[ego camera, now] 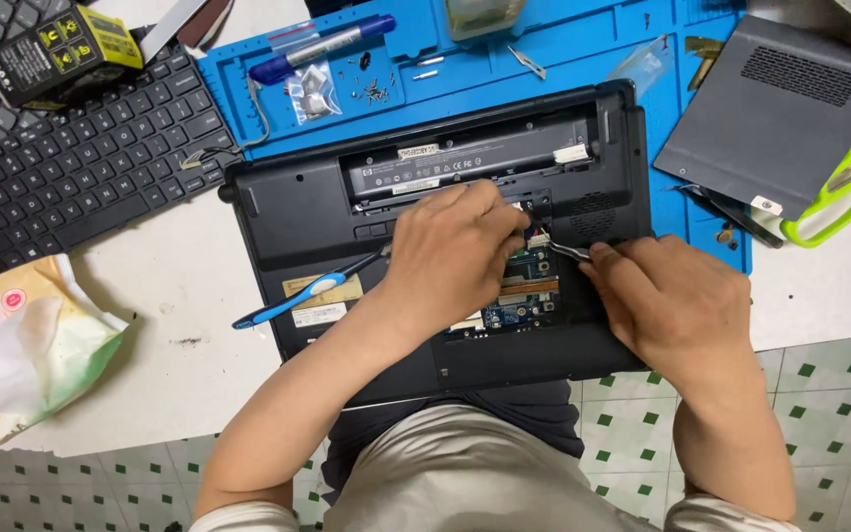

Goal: Repairing a laptop by cleaning internal components and manipulating small connectors using various tools.

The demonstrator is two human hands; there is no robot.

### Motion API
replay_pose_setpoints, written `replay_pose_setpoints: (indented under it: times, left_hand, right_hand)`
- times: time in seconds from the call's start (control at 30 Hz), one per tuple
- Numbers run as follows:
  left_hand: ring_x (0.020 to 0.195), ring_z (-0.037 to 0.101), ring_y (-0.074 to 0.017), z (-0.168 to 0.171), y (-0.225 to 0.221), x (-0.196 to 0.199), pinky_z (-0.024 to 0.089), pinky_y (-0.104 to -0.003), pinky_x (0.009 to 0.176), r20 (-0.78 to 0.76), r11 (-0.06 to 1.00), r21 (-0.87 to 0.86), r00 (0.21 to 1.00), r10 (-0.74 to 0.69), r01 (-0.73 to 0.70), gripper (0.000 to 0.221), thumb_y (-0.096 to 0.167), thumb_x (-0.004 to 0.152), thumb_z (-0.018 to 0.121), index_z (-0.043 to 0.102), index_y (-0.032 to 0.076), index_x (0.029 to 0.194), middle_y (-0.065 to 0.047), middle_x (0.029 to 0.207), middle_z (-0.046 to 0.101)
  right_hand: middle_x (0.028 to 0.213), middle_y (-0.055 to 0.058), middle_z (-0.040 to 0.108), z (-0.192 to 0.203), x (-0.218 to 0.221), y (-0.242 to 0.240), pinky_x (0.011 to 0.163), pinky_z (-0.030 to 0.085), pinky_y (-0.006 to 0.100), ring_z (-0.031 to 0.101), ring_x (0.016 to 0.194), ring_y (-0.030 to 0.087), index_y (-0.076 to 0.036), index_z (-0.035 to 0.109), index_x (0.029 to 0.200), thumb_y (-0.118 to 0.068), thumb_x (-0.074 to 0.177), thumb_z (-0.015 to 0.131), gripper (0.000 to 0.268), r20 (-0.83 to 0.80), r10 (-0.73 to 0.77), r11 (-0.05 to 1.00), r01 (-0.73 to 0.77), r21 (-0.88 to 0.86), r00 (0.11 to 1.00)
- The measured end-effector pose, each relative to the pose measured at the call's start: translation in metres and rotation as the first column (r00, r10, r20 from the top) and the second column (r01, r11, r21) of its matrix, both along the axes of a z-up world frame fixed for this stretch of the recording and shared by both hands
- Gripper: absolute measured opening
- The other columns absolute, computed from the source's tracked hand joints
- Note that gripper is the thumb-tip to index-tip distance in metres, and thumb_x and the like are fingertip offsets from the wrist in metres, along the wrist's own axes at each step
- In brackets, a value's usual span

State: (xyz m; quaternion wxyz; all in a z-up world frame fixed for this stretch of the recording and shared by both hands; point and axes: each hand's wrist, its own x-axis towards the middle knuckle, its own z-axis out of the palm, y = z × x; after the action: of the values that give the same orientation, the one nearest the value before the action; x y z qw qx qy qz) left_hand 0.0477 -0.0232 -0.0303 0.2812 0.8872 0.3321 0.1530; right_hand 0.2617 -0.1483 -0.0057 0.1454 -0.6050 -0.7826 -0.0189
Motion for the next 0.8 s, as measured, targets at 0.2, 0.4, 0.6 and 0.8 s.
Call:
replay_pose_setpoints:
  times: [0.2,0.4,0.6,0.8]
  left_hand:
    - [0.072,0.055,-0.0265,0.002,0.0,-0.001,0.044,-0.041,0.05,0.009,0.998,0.064,1.0,-0.019,0.018,0.011,0.022,0.095,0.076,0.075,0.012,0.096,-0.002,0.084,0.052]
    - [0.076,0.056,-0.0242,0.007,0.004,-0.002,0.045,-0.039,0.055,0.054,0.998,0.027,0.996,-0.065,0.063,0.011,0.024,0.097,0.072,0.077,0.014,0.1,-0.001,0.087,0.056]
    - [0.075,0.057,-0.0255,0.008,0.002,-0.002,0.045,-0.039,0.057,0.058,0.997,0.047,0.996,-0.066,0.063,0.011,0.023,0.096,0.071,0.078,0.014,0.097,-0.001,0.086,0.059]
    - [0.07,0.053,-0.0268,0.008,0.003,0.0,0.041,-0.039,0.052,0.064,0.994,0.09,0.996,-0.066,0.06,0.011,0.021,0.095,0.072,0.074,0.011,0.09,-0.004,0.084,0.056]
  right_hand:
    - [0.082,0.003,0.062,0.005,-0.003,0.005,0.053,0.037,0.034,0.053,0.063,0.024,-0.01,0.074,0.1,-0.015,0.107,0.076,0.009,0.018,-0.009,1.0,0.009,-0.026,1.0]
    - [0.081,0.003,0.062,0.008,-0.002,0.009,0.052,0.038,0.034,0.053,0.063,0.024,-0.011,0.071,0.091,-0.011,0.107,0.076,0.016,0.033,0.02,0.999,-0.019,-0.03,0.999]
    - [0.081,0.004,0.063,0.014,-0.004,0.012,0.051,0.039,0.035,0.052,0.062,0.024,-0.011,0.067,0.086,-0.009,0.105,0.077,0.021,0.078,0.042,0.998,-0.039,-0.049,0.996]
    - [0.078,0.002,0.06,0.014,-0.004,0.02,0.049,0.038,0.035,0.05,0.06,0.022,-0.013,0.066,0.09,-0.007,0.104,0.076,0.018,0.111,0.049,0.997,-0.043,-0.057,0.993]
